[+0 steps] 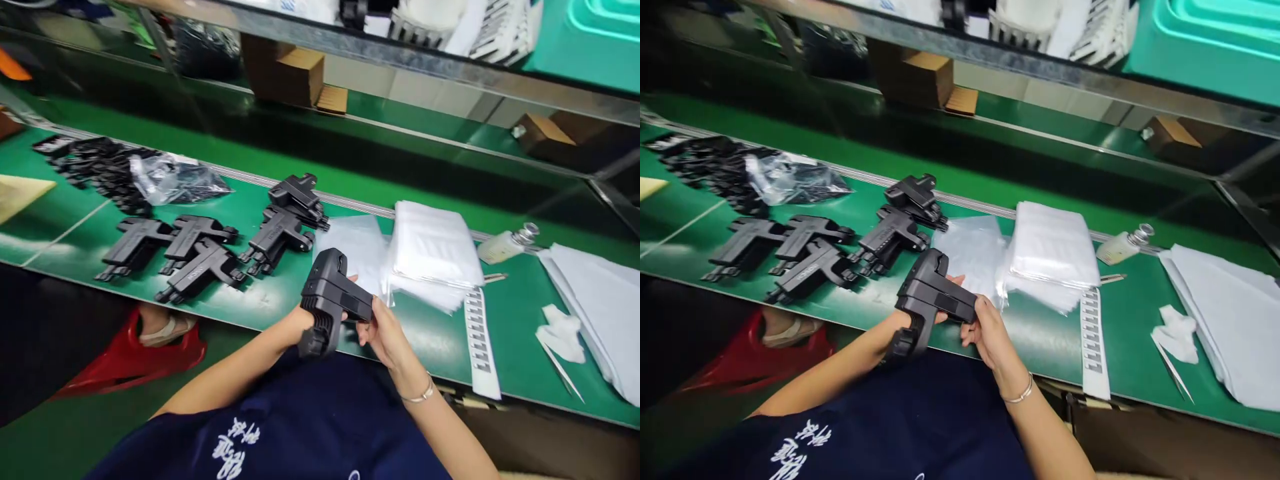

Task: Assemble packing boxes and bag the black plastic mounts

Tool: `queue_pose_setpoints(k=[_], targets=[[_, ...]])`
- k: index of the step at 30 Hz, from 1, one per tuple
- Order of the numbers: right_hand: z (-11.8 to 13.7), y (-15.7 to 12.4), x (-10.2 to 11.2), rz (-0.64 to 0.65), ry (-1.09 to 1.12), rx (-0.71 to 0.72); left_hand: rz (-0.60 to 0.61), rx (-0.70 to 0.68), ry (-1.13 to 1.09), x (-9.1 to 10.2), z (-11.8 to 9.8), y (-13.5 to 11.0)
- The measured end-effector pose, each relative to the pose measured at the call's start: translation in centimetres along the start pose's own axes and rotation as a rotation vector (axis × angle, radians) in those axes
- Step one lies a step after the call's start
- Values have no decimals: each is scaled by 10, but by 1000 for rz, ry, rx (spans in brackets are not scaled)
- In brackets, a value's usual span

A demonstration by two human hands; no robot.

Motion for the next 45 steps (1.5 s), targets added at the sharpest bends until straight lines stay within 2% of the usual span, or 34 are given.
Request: queue_pose_setpoints(k=[3, 5, 6, 9, 11, 15, 17, 18, 20, 22, 23, 24, 25, 27, 29, 31, 33, 34, 36, 38, 39, 42, 45], targets=[[0, 0, 29, -187, 39, 28, 166, 128, -174, -17, 0, -3], [5, -13, 52, -307, -72, 106, 247, 213, -329, -25, 0, -5], [9, -21, 61, -350, -168, 153, 244, 223, -345, -26, 1, -4], [25, -42, 77, -437, -507, 297, 95, 144, -104, -23, 6, 4], [31, -47, 82, -459, -630, 342, 6, 71, 91, -22, 5, 7], [23, -41, 89, -329, -527, 226, 42, -2, 300, -31, -1, 8], [26, -45, 93, -347, -570, 267, 52, -22, 293, -33, -3, 10], [33, -51, 95, -394, -652, 357, 51, -14, 246, -34, -3, 11], [50, -68, 91, -471, -872, 644, 53, 73, 88, -37, 6, 14], [59, -87, 82, -463, -1044, 957, 71, 198, -71, -43, 16, 15], [60, -94, 80, -446, -1085, 1063, 80, 226, -117, -46, 18, 16], [58, -97, 81, -443, -1096, 1111, 90, 216, -125, -48, 17, 16], [56, -96, 87, -462, -1073, 1093, 102, 171, -89, -49, 13, 16], [47, -85, 105, -502, -910, 903, 141, -4, 100, -49, -2, 16], [30, -69, 120, -455, -655, 664, 243, -267, 364, -55, -21, 12], [16, -56, 123, -367, -439, 533, 372, -580, 607, -65, -35, 2], [9, -49, 123, -333, -332, 506, 446, -821, 771, -72, -42, -7], [7, -47, 123, -340, -308, 509, 455, -883, 823, -73, -42, -10], [6, -46, 124, -366, -298, 528, 449, -923, 868, -75, -43, -11], [8, -49, 123, -394, -350, 557, 440, -879, 835, -74, -44, -11], [11, -53, 124, -419, -411, 578, 425, -815, 789, -72, -45, -9], [33, -71, 116, -508, -782, 746, 279, -423, 545, -56, -38, 4], [56, -96, 88, -516, -1193, 1089, 137, -31, 169, -40, -17, 11]])
Point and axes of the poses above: each hand's wrist, its own y-axis towards the middle knuckle, its own x-axis out of the back of the hand, z = x × y, the point moved 7 cm from there along y, towards the middle knuckle, and after that the axes turned 13 degrees about -y, right-handed, at the moved point
